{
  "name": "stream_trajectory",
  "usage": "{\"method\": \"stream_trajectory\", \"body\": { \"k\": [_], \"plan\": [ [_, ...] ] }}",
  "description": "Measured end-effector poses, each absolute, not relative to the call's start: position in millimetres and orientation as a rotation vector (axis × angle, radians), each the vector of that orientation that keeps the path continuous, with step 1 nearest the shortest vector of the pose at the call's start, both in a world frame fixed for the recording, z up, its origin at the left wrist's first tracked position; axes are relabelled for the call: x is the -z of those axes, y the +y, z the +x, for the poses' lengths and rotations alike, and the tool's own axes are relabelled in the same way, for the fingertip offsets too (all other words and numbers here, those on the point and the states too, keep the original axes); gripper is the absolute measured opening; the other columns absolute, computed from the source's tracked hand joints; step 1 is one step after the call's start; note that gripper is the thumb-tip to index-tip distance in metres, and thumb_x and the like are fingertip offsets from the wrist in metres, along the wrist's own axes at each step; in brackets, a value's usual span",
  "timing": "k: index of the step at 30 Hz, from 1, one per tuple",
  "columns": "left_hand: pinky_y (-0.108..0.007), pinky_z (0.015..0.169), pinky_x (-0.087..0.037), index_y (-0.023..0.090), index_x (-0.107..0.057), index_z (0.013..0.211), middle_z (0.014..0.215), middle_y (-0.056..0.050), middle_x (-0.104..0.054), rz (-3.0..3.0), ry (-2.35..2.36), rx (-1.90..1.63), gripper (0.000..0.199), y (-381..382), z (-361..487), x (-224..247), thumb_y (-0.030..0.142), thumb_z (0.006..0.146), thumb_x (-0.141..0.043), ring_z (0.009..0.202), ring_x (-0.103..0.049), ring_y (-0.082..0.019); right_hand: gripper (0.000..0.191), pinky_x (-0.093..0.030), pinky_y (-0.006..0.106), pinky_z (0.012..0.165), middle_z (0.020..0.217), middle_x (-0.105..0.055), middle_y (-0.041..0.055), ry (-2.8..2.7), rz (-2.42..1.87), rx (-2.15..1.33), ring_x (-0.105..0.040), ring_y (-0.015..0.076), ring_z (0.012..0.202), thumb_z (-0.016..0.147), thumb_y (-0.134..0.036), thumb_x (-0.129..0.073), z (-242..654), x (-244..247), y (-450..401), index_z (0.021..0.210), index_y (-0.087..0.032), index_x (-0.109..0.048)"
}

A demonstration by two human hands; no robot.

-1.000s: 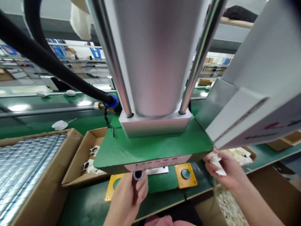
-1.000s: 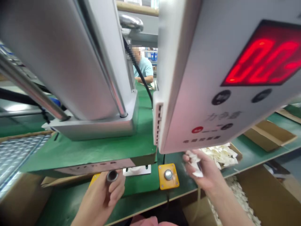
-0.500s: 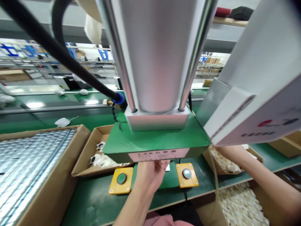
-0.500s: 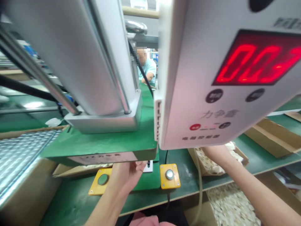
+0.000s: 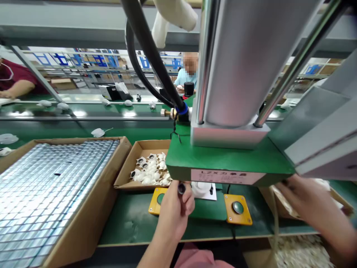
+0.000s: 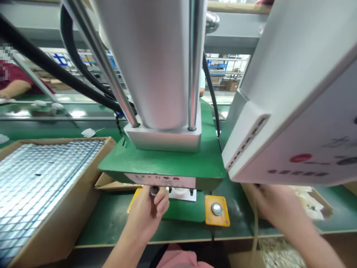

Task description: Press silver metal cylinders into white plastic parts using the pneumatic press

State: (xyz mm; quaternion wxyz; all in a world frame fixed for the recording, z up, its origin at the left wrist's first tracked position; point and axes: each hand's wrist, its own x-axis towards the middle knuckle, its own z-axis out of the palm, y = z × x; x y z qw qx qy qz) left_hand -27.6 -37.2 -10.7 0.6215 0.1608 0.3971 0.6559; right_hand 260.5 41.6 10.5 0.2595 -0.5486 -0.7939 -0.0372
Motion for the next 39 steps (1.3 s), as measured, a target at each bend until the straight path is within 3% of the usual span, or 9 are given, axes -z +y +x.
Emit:
{"method": "stream_trajectory", "body": {
  "k": [4, 10, 14, 23, 26, 29, 32, 35, 39],
  "plan": [
    [-0.018, 0.038, -0.022, 0.020, -0.040, 0.068, 0.063, 0.005, -0.041, 0.394, 0.981, -1.600, 0.029, -43.6, -28.9, 6.0, 0.041, 0.086, -0.051, 0.048, -0.036, -0.007, 0.021, -0.046, 0.024, 0.064, 0.086, -0.067, 0.0018, -2.467, -1.118, -0.165, -0.063, 0.0160, 0.078, 0.091, -0.032, -0.042, 167.6, -10.1, 16.0, 0.091, -0.025, -0.062],
    [-0.017, 0.038, -0.024, 0.022, -0.049, 0.089, 0.062, 0.005, -0.043, 0.484, 1.122, -1.628, 0.019, -60.1, -41.5, 10.2, 0.041, 0.087, -0.050, 0.048, -0.038, -0.007, 0.018, -0.042, 0.029, 0.072, 0.084, -0.065, 0.0038, -2.627, -0.872, 0.363, -0.060, 0.0183, 0.078, 0.089, -0.023, -0.045, 117.1, -3.9, 26.8, 0.094, -0.022, -0.062],
    [-0.018, 0.038, -0.022, 0.019, -0.053, 0.085, 0.051, 0.008, -0.034, 0.481, 1.158, -1.617, 0.029, -65.3, -53.4, 22.4, 0.047, 0.087, -0.046, 0.041, -0.030, -0.006, 0.019, -0.044, 0.029, 0.074, 0.085, -0.066, 0.0066, -2.635, -0.841, 0.390, -0.061, 0.0200, 0.082, 0.087, -0.020, -0.045, 122.7, -5.5, 28.5, 0.096, -0.020, -0.062],
    [-0.019, 0.037, -0.016, 0.019, -0.057, 0.079, 0.047, 0.009, -0.026, 0.600, 1.327, -1.539, 0.034, -65.2, -57.7, 26.3, 0.052, 0.085, -0.046, 0.038, -0.023, -0.007, 0.034, -0.048, 0.036, 0.081, 0.098, -0.067, 0.0084, -2.680, -0.943, -0.107, -0.060, 0.0258, 0.097, 0.085, -0.018, -0.042, 122.8, -10.7, 23.9, 0.114, -0.027, -0.057],
    [-0.021, 0.040, -0.025, 0.020, -0.062, 0.075, 0.047, 0.006, -0.038, 0.831, 1.643, -1.484, 0.036, -72.1, -69.4, 26.2, 0.051, 0.085, -0.046, 0.041, -0.035, -0.010, 0.032, -0.051, 0.036, 0.077, 0.096, -0.068, 0.0067, -2.648, -1.067, -0.075, -0.064, 0.0238, 0.093, 0.088, -0.023, -0.039, 143.2, 5.4, 20.9, 0.113, -0.028, -0.058],
    [-0.025, 0.057, -0.038, 0.024, -0.067, 0.082, 0.070, -0.002, -0.066, 1.186, 2.006, -1.245, 0.032, -82.1, -87.9, 33.3, 0.045, 0.087, -0.044, 0.064, -0.058, -0.018, 0.030, -0.055, 0.032, 0.073, 0.102, -0.068, 0.0051, -2.554, -1.200, -0.045, -0.066, 0.0217, 0.091, 0.091, -0.030, -0.037, 177.2, 27.8, 11.2, 0.115, -0.026, -0.055],
    [-0.029, 0.064, -0.039, 0.028, -0.067, 0.099, 0.089, -0.005, -0.072, 1.516, 2.297, -0.786, 0.031, -92.3, -101.4, 46.7, 0.042, 0.088, -0.042, 0.077, -0.064, -0.024, 0.038, -0.057, 0.024, 0.070, 0.111, -0.066, 0.0014, -2.536, -1.257, -0.020, -0.066, 0.0171, 0.095, 0.091, -0.032, -0.039, 209.2, 49.9, -3.3, 0.129, -0.027, -0.041],
    [-0.030, 0.055, -0.036, 0.029, -0.063, 0.115, 0.084, -0.008, -0.073, 1.725, 2.443, -0.396, 0.037, -99.5, -102.5, 57.3, 0.042, 0.089, -0.040, 0.071, -0.066, -0.026, 0.044, -0.057, 0.022, 0.063, 0.114, -0.065, 0.0028, -2.594, -1.231, 0.075, -0.067, 0.0172, 0.091, 0.090, -0.028, -0.040, 224.4, 67.4, -17.4, 0.134, -0.022, -0.035],
    [-0.029, 0.049, -0.033, 0.028, -0.059, 0.122, 0.077, -0.008, -0.073, 1.793, 2.462, -0.220, 0.040, -101.5, -97.0, 57.7, 0.042, 0.090, -0.038, 0.067, -0.066, -0.028, 0.041, -0.058, 0.026, 0.060, 0.114, -0.064, 0.0089, -2.664, -1.176, 0.194, -0.067, 0.0217, 0.091, 0.089, -0.026, -0.041, 224.2, 79.8, -26.4, 0.129, -0.016, -0.041]
  ]
}}
